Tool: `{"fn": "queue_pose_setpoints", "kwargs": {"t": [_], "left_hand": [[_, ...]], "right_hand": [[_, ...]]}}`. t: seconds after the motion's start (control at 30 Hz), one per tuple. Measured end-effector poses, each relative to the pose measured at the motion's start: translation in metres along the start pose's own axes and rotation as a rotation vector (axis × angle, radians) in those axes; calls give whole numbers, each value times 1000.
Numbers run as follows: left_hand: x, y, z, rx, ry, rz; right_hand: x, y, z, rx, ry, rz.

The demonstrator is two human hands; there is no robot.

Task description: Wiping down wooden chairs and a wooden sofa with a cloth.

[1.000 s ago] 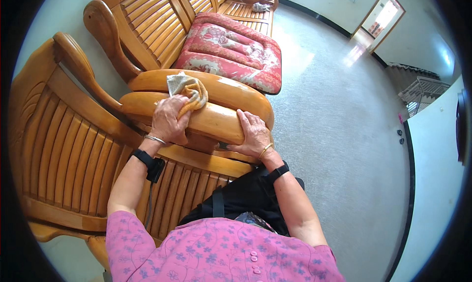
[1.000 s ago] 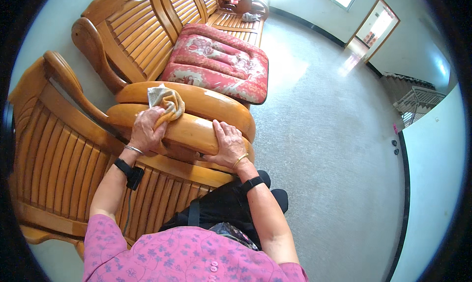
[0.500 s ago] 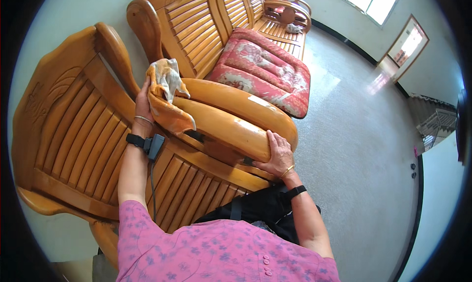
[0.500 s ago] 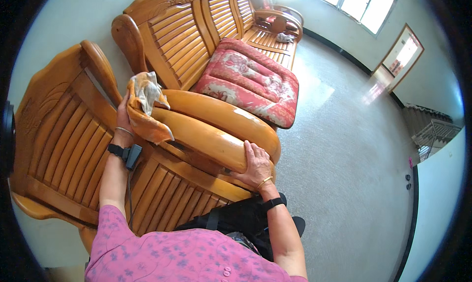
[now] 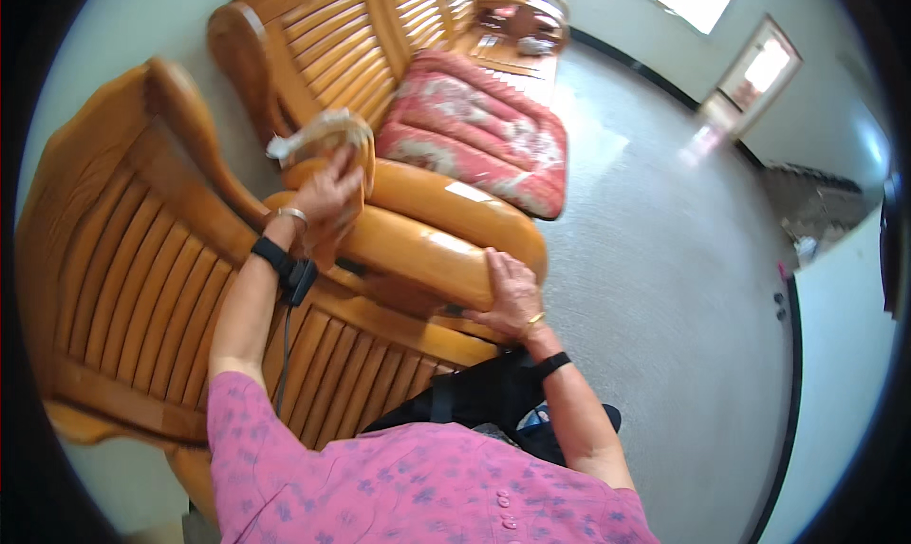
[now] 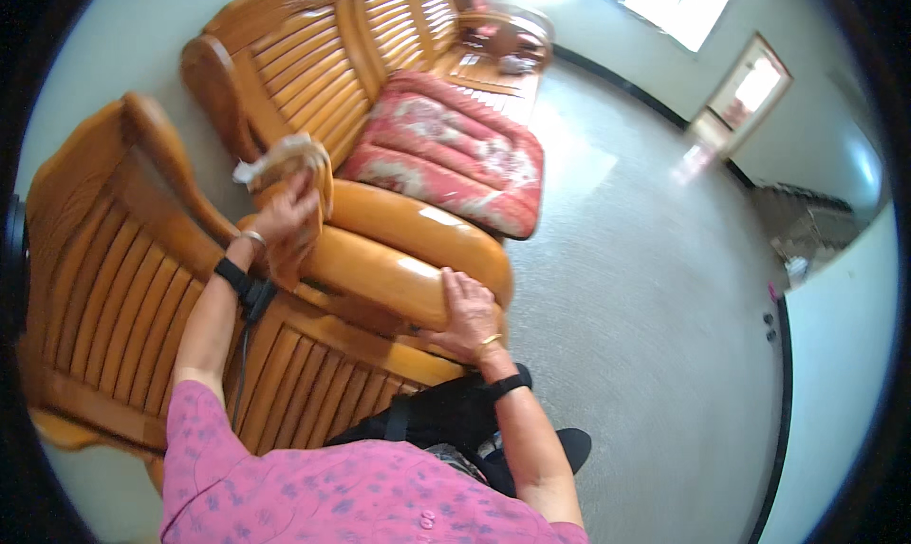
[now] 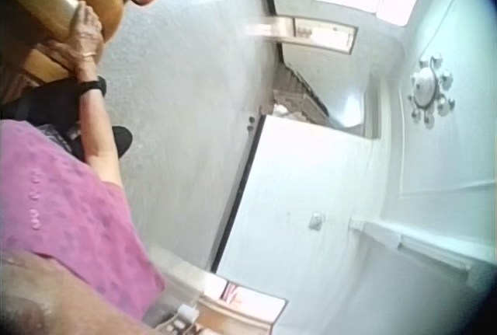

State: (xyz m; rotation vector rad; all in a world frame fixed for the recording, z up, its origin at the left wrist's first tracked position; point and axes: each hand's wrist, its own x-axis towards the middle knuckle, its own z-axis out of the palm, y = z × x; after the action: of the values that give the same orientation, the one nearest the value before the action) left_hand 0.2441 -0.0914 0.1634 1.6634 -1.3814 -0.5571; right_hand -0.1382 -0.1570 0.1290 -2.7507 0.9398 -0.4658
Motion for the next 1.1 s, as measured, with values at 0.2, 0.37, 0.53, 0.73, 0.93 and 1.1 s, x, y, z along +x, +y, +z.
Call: {"fn": "queue_pose_setpoints", "kwargs": {"t": [0.2,0.37,0.53,0.73,0.93,1.1], "left_hand": [[-40,40,46,654,-116,253],[-55,114,108,531,-163,487],[-41,122,149,562,-86,479],[-23,130,155,649,-190,430],[14,141,153,698,-401,530],[21,130,160,640,-467,564]], "right_hand": [[10,-1,-10,125,0,-92],[-1,36,9,413,19,-121],[-4,84,-10,1052,-242,142],[-16,109,9,864,-169,33],[5,143,20,1134,-146,-25],[42,246,32,1361,209,526]]}}
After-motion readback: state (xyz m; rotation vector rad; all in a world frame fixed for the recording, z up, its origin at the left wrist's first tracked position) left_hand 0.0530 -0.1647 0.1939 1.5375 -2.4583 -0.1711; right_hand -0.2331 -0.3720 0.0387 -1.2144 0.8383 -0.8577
